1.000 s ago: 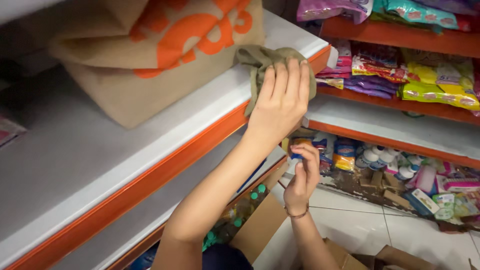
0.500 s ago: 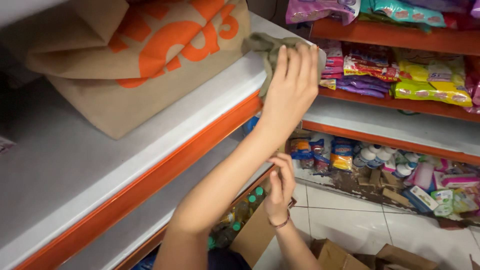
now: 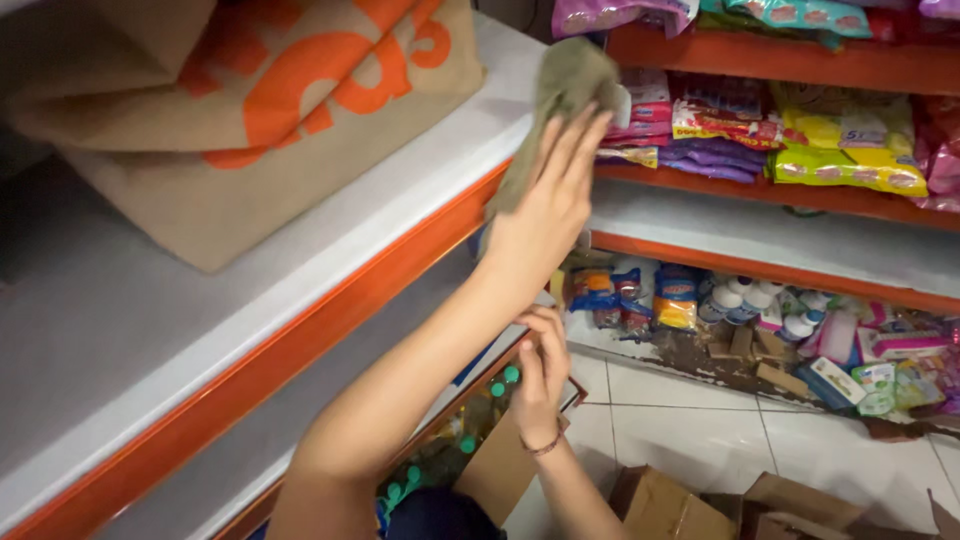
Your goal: The person cleans a shelf with a cloth and a spray bottle, then uses a handheld scanner to scan several small boxes and packages, placing them back on the shelf.
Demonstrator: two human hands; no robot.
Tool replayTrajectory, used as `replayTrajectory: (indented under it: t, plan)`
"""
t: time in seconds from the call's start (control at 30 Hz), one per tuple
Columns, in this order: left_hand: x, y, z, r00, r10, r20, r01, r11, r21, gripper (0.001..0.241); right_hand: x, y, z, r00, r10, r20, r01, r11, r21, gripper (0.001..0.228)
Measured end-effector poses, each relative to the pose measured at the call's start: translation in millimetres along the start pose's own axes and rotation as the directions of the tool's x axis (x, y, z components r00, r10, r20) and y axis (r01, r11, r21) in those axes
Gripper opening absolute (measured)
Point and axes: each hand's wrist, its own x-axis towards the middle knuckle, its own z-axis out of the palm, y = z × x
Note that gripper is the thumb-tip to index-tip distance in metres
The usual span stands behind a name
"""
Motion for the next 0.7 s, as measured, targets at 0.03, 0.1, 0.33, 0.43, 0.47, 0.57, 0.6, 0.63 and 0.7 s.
replayTrajectory:
  t: [0.03,0.1,0.33,0.43,0.47,0.57,0.6,0.63,0.7]
  plan:
    - [4.3,0.3,2.1,0.999,0.036,0.009,-0.036,0.998,0.042,0.053,-3.2,-5.2,4.1,1.000,0.005,0.002,-0.005,1.000,0.001,0.023]
    - [2.4,-3.4,2.6,0.999,0.046,-0.026,-0.046,0.999,0.003,0.051,-7.5,-18.7,9.9,0.998,-0.033,0.047,0.033,0.999,0.001,0.020]
    - [-130.6,-36.1,-45.0,0.978,-0.184,-0.102,0.183,0.983,-0.019,0.055,-23.6,-60.9,13.4,0.989,-0.040,0.142,0.043,0.999,-0.012,0.023]
    - [-221.4,-57.3,-78.8,0.959,-0.281,-0.049,0.285,0.946,0.157,0.050,-30.0,-67.4,20.2,0.979,-0.061,0.192,0.069,0.997,-0.036,0.024]
    - [-250.0,-62.7,-88.7,0.937,-0.347,-0.052,0.350,0.919,0.180,0.048,-31.3,-68.4,23.4,0.979,-0.061,0.196,0.067,0.998,-0.021,0.023]
    - [-311.2,-70.3,-107.0,0.868,-0.486,-0.102,0.496,0.836,0.235,0.044,-35.8,-78.2,28.4,0.969,-0.086,0.232,0.093,0.996,-0.018,0.020]
    - [-323.1,-72.0,-112.1,0.826,-0.541,-0.156,0.563,0.788,0.248,0.043,-36.0,-83.1,31.3,0.963,-0.112,0.243,0.125,0.991,-0.040,0.019]
    - [-326.1,-69.3,-113.0,0.801,-0.586,-0.123,0.599,0.784,0.166,0.047,-36.2,-88.2,36.3,0.958,-0.113,0.262,0.123,0.992,-0.023,0.019]
    - [-316.6,-58.9,-111.5,0.785,-0.616,-0.063,0.619,0.784,0.050,0.057,-43.7,-102.4,46.5,0.958,-0.115,0.264,0.134,0.989,-0.055,0.020]
